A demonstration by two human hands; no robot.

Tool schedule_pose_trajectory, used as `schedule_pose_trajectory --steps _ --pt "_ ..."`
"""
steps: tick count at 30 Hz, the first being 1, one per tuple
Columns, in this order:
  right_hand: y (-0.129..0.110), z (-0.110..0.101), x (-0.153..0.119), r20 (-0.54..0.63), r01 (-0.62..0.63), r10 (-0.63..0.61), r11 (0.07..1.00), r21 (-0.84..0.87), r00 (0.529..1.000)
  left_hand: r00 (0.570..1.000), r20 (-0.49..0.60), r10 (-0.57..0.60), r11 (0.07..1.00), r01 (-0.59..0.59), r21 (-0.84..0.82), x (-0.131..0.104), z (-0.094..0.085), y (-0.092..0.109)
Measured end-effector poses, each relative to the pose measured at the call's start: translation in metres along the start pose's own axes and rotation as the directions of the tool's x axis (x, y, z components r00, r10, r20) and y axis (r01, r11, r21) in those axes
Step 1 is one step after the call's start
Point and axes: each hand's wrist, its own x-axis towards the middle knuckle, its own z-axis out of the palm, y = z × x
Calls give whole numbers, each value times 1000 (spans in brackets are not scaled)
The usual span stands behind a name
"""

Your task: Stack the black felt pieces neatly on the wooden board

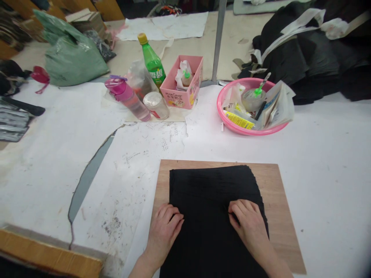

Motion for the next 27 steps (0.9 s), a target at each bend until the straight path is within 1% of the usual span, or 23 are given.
schedule_pose_trajectory --steps 2,8,13,17,20,23,25,27 --pt "-1 3 -1 -11 2 -2 1000 -11 1000 1000 7 -14 1000 14 15 0 -1 2" --pt "0 8 0 -21 -55 54 997 -59 998 1000 12 -14 999 14 40 2 -1 4" --pt "1 5 1 -10 -38 38 999 -31 999 999 35 -20 996 17 86 1 -1 5" --pt "2 4 -4 -17 -19 18 1000 -4 1000 999 34 -13 985 7 175 8 -3 15" --pt "4 5 -8 -33 -3 3 1000 -5 999 997 -20 69 978 -64 197 26 0 32" --pt "4 8 -12 -58 10 -11 1000 -12 998 975 -55 215 967 -204 153 48 14 57" --pt "5 9 -14 -84 27 -28 999 -19 996 950 -19 312 945 -308 113 62 26 75" --pt "6 10 -16 -127 45 -46 999 -12 991 927 35 373 922 -375 94 73 37 90"
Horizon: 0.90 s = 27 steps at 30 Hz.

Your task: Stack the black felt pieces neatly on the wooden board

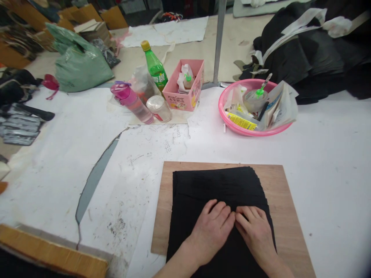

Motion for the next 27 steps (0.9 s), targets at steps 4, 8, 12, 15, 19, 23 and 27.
schedule_pose_trajectory --steps 4,8,12,15,19,23,27 --pt "2 2 -1 -64 10 -9 1000 18 998 996 86 -13 999 9 39 18 6 3" --pt "1 3 1 -61 0 3 999 35 998 980 174 -95 992 78 104 16 -5 -17" --pt "0 3 2 -48 -13 14 1000 28 999 940 264 -215 975 189 120 -1 -28 -45" --pt "1 3 2 -32 -10 11 1000 18 999 885 315 -344 939 320 126 -20 -48 -65" --pt "2 3 2 -33 0 0 1000 12 999 835 304 -459 888 446 114 -44 -64 -80" --pt "4 2 4 -1 10 -11 1000 -15 1000 694 318 -646 705 702 -99 -58 -63 -81" --pt "13 -3 7 63 5 -1 999 -54 998 582 340 -738 562 810 -166 -64 -54 -81"
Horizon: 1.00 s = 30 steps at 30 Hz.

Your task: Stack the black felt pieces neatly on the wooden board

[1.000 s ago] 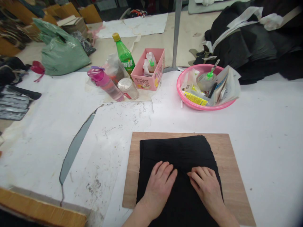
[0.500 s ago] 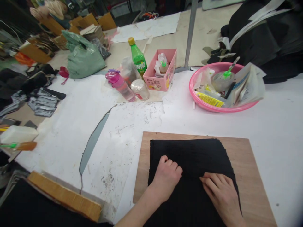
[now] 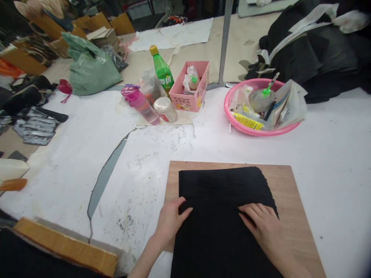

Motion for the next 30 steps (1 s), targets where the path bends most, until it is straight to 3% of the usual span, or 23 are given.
schedule_pose_trajectory --steps 4,6,8,12,15,18,27,30 --pt "17 -8 -2 39 -67 68 997 -32 997 999 -21 -43 999 43 -33 2 6 -6" --pt "25 -13 -7 65 -161 160 987 10 985 999 -22 -50 997 49 -54 4 8 -8" --pt "31 -17 -12 125 -316 306 947 64 944 999 -15 -49 996 48 -80 4 7 -8" --pt "38 -24 -24 207 -591 556 782 198 805 999 5 -45 990 45 -134 7 6 -9" --pt "38 -27 -32 206 -652 620 695 302 757 998 9 -64 986 65 -154 9 6 -10" --pt "32 -27 -40 229 -658 620 672 340 751 997 32 -63 986 67 -154 10 6 -11" --pt "16 -27 -57 28 -594 625 726 348 780 997 61 -49 982 60 -177 12 2 -9" --pt "2 -27 -62 -200 -585 598 801 123 776 997 58 -55 979 65 -192 12 2 -8"
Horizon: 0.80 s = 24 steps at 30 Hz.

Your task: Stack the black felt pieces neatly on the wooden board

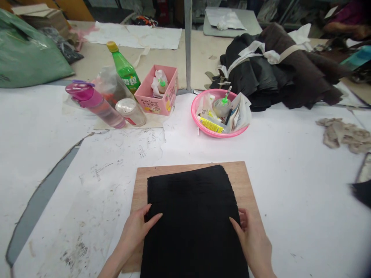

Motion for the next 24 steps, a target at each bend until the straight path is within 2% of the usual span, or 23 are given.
schedule_pose_trajectory --steps 2,4,6,10,13,19,24 --pt "-7 1 -12 -82 111 -132 968 -224 988 1000 -9 -3 1000 3 -1 0 0 0" --pt "-11 3 -26 -15 242 -262 908 -342 965 1000 -15 -4 1000 4 7 0 1 0" --pt "-8 6 -41 68 336 -335 868 -366 940 1000 -10 2 1000 -2 12 0 1 -1" --pt "13 7 -66 79 371 -375 823 -430 924 1000 14 28 999 -28 15 2 0 -1" --pt "26 3 -74 101 387 -386 796 -465 917 999 23 36 999 -36 34 3 0 -1" --pt "26 3 -77 147 405 -382 793 -456 913 998 45 36 999 -37 37 5 1 -7" --pt "35 1 -89 162 457 -434 760 -462 886 997 69 29 997 -33 64 8 3 -13"
